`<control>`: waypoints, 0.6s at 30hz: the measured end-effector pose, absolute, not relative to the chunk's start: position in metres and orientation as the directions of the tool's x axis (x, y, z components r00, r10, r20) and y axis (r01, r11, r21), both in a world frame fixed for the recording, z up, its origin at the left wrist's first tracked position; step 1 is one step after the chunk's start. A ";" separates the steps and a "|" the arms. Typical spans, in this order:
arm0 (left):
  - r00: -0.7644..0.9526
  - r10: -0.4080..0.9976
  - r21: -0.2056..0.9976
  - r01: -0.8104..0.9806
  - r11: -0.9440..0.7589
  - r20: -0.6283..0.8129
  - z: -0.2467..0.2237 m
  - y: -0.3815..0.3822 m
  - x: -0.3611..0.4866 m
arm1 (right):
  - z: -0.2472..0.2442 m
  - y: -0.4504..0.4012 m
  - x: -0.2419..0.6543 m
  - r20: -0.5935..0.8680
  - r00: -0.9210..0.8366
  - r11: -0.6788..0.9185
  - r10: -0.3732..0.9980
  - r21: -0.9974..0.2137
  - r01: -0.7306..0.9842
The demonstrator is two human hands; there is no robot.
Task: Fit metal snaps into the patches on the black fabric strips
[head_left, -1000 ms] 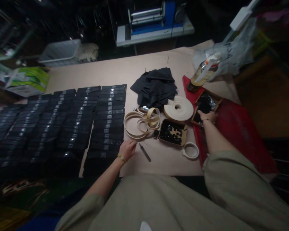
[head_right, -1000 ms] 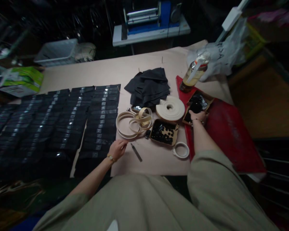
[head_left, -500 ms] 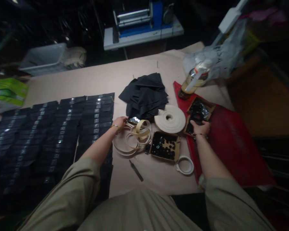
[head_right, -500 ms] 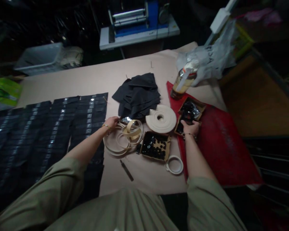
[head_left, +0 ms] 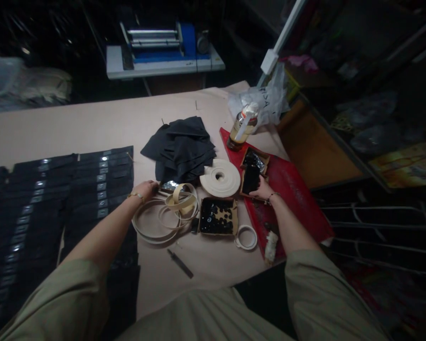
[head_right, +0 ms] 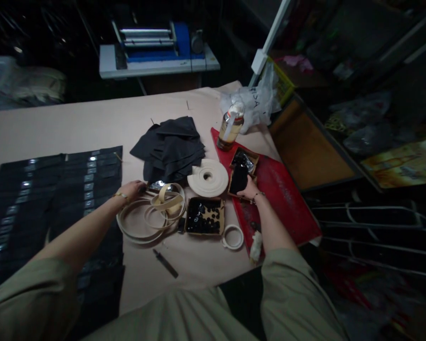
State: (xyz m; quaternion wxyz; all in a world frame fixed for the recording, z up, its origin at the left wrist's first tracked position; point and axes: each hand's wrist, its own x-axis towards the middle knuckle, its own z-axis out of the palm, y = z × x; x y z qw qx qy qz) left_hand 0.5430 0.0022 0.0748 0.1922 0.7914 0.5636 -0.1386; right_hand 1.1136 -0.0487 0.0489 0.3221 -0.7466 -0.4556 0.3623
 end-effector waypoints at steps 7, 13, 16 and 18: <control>0.259 0.902 0.088 0.966 -0.244 -0.346 0.101 -0.022 0.531 | 0.036 -0.052 1.099 -0.194 0.554 -0.500 0.810 -0.723 0.478; 0.205 0.978 0.051 0.978 -0.204 -0.032 0.176 -0.072 0.516 | 0.037 -0.052 1.093 -0.144 0.587 -0.496 0.797 -0.710 0.500; 0.129 0.991 0.074 0.989 -0.131 0.029 0.208 -0.121 0.509 | 0.040 -0.050 1.092 -0.136 0.577 -0.490 0.806 -0.701 0.519; 0.105 0.994 0.110 0.988 -0.107 0.031 0.218 -0.161 0.507 | 0.043 -0.050 1.091 -0.124 0.558 -0.472 0.821 -0.698 0.539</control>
